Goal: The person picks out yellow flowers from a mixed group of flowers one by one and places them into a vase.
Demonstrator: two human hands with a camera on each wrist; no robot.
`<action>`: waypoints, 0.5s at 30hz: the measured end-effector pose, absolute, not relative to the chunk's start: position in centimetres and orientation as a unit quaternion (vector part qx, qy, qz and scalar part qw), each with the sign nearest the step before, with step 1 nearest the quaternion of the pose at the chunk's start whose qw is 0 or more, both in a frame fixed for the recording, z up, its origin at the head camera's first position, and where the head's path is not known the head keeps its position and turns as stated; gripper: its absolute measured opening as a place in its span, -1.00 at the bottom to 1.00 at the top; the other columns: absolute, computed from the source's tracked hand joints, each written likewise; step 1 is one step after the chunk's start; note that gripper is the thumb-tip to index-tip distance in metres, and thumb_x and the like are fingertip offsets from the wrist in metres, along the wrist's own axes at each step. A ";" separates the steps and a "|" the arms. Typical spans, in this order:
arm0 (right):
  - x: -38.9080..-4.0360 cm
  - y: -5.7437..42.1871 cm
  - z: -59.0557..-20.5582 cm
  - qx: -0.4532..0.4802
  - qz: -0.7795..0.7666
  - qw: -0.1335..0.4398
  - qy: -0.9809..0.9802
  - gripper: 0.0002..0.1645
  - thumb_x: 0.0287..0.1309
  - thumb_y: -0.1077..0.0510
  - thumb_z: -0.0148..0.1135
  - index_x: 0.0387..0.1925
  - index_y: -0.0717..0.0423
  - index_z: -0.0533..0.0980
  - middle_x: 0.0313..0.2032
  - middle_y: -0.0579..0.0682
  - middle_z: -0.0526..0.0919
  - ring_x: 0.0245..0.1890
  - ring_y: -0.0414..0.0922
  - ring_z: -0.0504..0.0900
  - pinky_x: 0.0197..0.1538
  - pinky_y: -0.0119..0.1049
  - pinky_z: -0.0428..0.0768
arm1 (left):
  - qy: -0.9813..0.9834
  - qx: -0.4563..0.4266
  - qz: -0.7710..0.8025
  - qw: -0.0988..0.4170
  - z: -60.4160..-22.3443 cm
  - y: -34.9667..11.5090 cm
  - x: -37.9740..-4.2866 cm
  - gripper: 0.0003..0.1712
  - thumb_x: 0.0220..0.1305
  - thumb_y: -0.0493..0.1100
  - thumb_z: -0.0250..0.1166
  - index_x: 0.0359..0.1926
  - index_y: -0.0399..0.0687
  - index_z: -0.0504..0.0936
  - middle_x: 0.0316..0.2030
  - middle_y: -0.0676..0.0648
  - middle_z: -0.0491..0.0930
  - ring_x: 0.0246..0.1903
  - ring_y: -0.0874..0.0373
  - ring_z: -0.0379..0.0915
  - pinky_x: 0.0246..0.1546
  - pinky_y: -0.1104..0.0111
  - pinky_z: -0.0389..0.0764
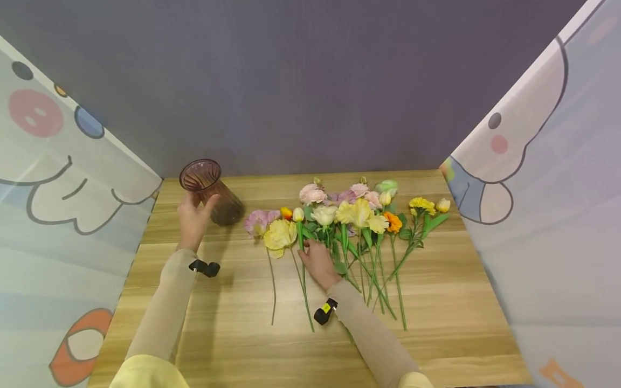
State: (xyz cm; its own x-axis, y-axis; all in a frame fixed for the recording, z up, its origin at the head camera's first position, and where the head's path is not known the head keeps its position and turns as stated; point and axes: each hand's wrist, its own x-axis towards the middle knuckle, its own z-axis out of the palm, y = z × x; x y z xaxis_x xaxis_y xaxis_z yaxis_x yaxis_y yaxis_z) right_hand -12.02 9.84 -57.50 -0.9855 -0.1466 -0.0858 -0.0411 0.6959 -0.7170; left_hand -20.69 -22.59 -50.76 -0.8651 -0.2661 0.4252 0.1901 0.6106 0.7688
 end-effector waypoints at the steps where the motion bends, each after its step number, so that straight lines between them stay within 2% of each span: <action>1: -12.0 9.8 -57.5 -0.051 -0.387 0.063 0.918 -0.64 0.38 0.16 0.33 0.05 0.36 0.61 -0.50 -0.03 0.61 -0.51 -0.18 0.55 -0.39 -0.28 0.56 | -0.858 0.021 -0.442 0.260 -50.8 -22.6 -20.6 -0.43 0.23 -0.14 0.53 0.05 -0.52 0.55 -0.05 -0.48 0.60 -0.01 -0.35 0.59 0.09 -0.12 0.58; 8: -12.2 10.0 -57.7 -0.041 -0.398 0.058 0.915 -0.72 0.33 0.24 0.30 -0.02 0.35 0.60 -0.38 0.09 0.70 -0.39 -0.06 0.69 -0.26 -0.16 0.67 | -0.851 0.008 -0.457 0.258 -50.8 -22.5 -20.4 -0.43 0.24 -0.15 0.53 0.07 -0.50 0.55 -0.04 -0.46 0.61 0.03 -0.32 0.60 0.14 -0.10 0.58; 11: -12.3 10.2 -57.8 -0.040 -0.414 0.071 0.907 -0.71 0.33 0.25 0.28 0.00 0.37 0.59 -0.37 0.10 0.71 -0.48 -0.10 0.68 -0.29 -0.19 0.68 | -0.850 0.007 -0.462 0.254 -50.9 -22.6 -20.3 -0.43 0.25 -0.14 0.52 0.09 -0.48 0.55 -0.03 -0.44 0.60 0.03 -0.30 0.60 0.15 -0.09 0.57; 15: -12.2 10.2 -57.5 -0.037 -0.443 0.083 0.892 -0.70 0.33 0.27 0.26 0.02 0.39 0.57 -0.39 0.11 0.71 -0.64 -0.16 0.64 -0.45 -0.27 0.65 | -0.849 0.009 -0.466 0.249 -51.0 -22.8 -20.1 -0.43 0.26 -0.12 0.51 0.09 -0.47 0.55 -0.02 -0.44 0.59 0.03 -0.28 0.59 0.17 -0.06 0.57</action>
